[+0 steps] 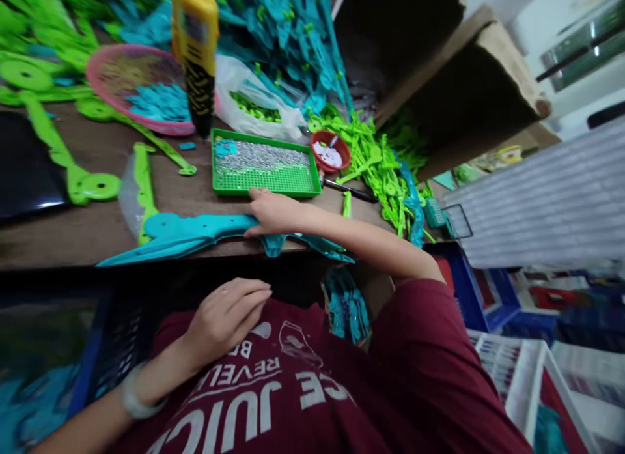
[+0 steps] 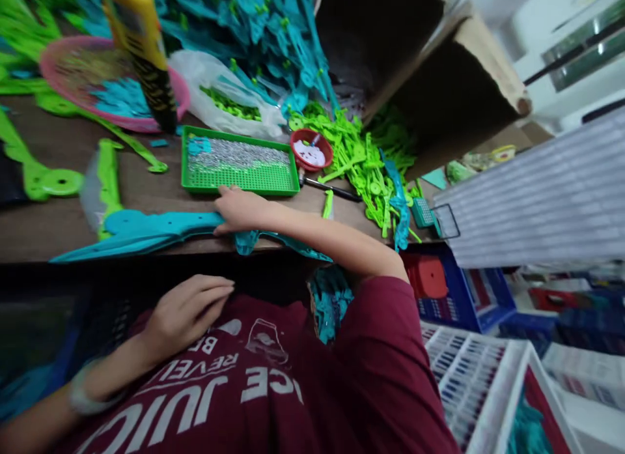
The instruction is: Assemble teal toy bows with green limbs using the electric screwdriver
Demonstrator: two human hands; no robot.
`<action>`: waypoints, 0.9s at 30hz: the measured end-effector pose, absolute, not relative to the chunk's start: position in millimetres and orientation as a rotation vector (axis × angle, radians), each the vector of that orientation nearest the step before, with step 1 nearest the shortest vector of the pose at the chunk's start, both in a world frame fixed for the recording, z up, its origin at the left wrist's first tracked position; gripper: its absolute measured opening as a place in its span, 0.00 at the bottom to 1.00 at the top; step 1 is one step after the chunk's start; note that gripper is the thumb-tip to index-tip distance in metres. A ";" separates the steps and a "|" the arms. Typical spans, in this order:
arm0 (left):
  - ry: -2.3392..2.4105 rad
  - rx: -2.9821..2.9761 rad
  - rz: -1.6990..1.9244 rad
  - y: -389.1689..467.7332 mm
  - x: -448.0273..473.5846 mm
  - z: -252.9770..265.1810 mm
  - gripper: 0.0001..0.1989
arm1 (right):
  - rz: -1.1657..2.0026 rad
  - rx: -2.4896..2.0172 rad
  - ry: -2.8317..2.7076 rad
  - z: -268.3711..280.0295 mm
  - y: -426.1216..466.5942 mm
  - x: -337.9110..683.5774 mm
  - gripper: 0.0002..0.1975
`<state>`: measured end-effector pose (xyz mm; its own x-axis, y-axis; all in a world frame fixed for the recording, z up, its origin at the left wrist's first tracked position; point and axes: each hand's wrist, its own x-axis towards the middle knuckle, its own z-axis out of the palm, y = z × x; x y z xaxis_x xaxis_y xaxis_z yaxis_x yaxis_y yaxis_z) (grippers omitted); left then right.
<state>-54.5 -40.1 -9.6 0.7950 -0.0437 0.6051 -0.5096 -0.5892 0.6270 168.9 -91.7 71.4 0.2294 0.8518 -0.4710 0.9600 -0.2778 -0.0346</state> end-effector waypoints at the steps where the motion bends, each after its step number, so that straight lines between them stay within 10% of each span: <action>1: -0.526 2.154 0.643 -48.9 -47.1 -10.2 0.11 | -0.604 2.262 1.690 68.9 -92.0 170.1 0.25; 14: -0.778 2.604 0.730 -102.4 36.7 -37.9 0.17 | -0.525 2.428 1.683 61.1 -101.5 163.5 0.32; 22: -0.825 2.595 0.780 -90.5 27.7 -25.9 0.16 | -0.319 2.777 1.272 149.7 -260.6 190.8 0.07; 27: -0.596 2.616 0.624 -105.3 53.2 10.8 0.29 | -0.674 3.152 1.139 94.4 -361.0 175.4 0.06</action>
